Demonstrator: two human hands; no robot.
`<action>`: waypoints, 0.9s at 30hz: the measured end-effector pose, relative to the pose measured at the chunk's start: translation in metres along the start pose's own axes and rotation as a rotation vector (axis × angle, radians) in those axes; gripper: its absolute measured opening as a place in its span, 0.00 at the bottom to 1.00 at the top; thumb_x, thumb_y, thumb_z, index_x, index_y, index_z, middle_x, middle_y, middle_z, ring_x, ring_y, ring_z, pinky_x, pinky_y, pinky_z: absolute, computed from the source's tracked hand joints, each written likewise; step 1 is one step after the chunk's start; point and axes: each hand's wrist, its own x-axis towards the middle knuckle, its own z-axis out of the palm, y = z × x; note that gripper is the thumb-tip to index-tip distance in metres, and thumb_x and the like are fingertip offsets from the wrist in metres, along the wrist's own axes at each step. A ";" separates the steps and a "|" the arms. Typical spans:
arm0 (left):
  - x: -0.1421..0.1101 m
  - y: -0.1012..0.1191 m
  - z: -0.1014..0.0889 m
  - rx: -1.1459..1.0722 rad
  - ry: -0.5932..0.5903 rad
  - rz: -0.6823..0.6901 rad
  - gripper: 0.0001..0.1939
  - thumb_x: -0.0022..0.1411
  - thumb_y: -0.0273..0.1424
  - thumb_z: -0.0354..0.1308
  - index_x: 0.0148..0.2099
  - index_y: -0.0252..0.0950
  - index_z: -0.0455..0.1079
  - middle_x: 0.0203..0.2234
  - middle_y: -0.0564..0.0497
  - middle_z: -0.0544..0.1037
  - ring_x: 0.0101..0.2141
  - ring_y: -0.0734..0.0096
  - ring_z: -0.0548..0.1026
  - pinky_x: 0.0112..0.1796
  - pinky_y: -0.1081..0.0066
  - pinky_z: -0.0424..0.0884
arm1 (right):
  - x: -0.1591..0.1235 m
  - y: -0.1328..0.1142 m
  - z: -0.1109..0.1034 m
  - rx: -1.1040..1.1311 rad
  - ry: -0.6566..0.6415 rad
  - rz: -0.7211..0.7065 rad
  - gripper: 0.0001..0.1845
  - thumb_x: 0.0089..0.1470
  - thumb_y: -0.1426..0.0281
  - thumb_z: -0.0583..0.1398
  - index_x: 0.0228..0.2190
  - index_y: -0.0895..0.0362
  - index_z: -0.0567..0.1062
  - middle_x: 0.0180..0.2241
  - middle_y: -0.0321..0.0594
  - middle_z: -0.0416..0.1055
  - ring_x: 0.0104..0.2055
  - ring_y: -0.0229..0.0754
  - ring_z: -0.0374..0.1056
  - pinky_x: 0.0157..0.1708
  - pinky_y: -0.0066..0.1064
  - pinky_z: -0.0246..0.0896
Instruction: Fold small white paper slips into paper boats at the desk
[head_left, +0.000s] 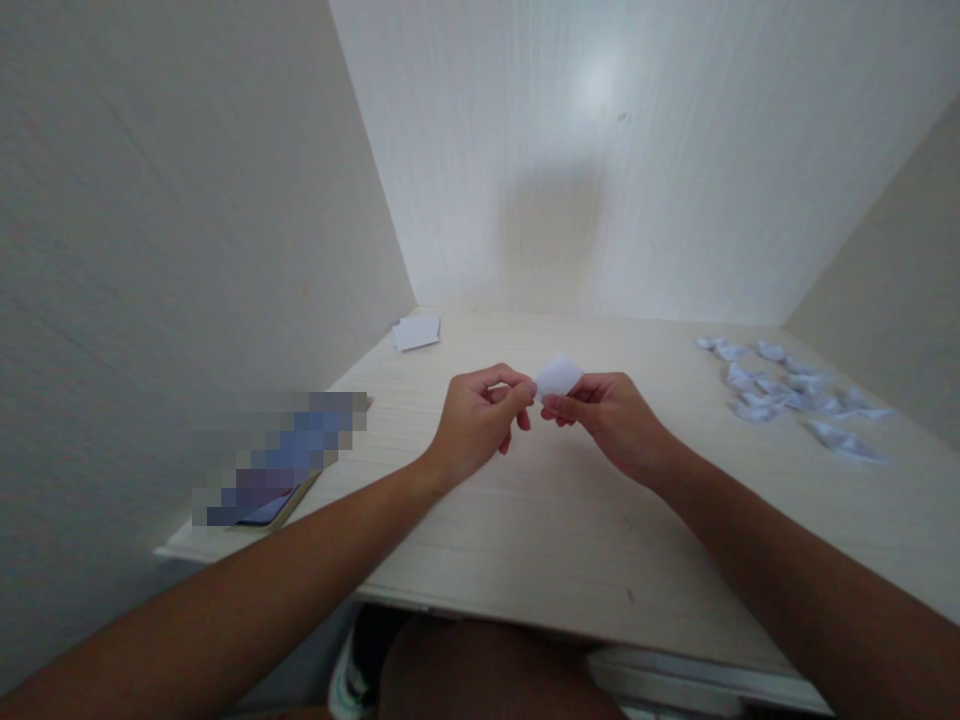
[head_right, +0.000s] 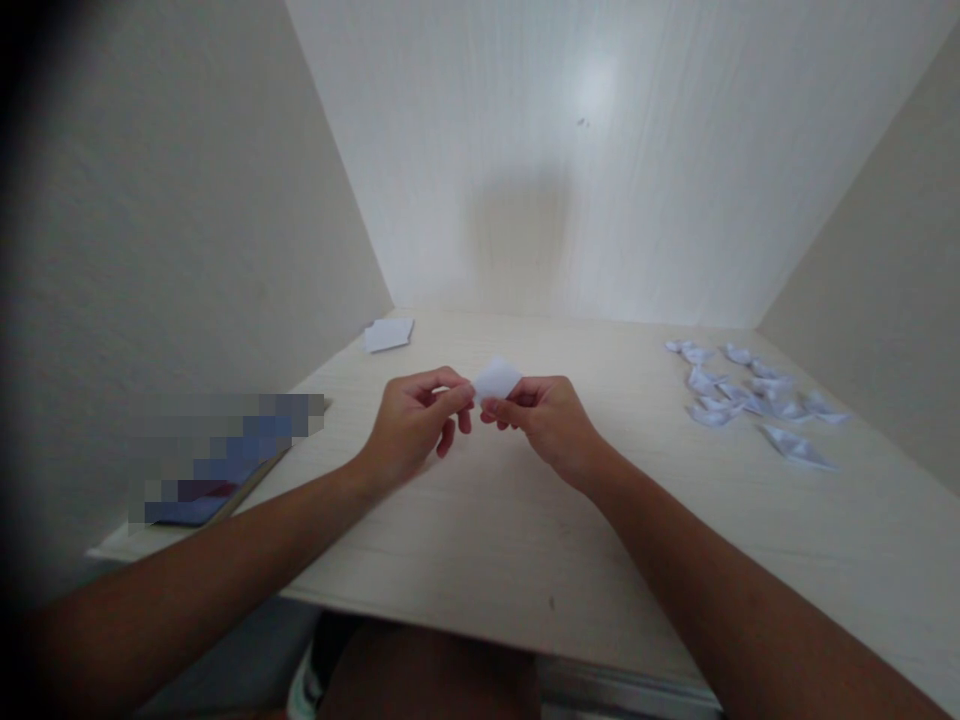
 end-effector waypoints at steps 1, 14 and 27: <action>0.000 0.000 0.000 0.005 -0.001 -0.004 0.12 0.62 0.38 0.67 0.33 0.34 0.76 0.19 0.53 0.77 0.13 0.79 0.66 0.10 0.79 0.58 | 0.000 0.000 0.000 0.000 0.000 -0.002 0.16 0.43 0.57 0.76 0.25 0.58 0.83 0.26 0.41 0.80 0.28 0.38 0.67 0.32 0.34 0.59; 0.000 0.002 0.002 0.025 0.044 0.102 0.09 0.61 0.35 0.68 0.34 0.35 0.79 0.14 0.58 0.68 0.15 0.82 0.62 0.17 0.78 0.53 | -0.002 -0.006 0.004 -0.034 -0.008 0.002 0.19 0.40 0.55 0.76 0.24 0.57 0.83 0.26 0.41 0.80 0.27 0.37 0.67 0.31 0.33 0.60; -0.003 0.008 0.001 0.198 0.064 0.424 0.09 0.64 0.37 0.67 0.35 0.37 0.80 0.30 0.49 0.77 0.31 0.71 0.73 0.26 0.76 0.66 | -0.002 -0.005 0.002 -0.192 -0.018 -0.141 0.20 0.48 0.51 0.72 0.27 0.56 0.83 0.26 0.41 0.79 0.29 0.40 0.69 0.32 0.34 0.62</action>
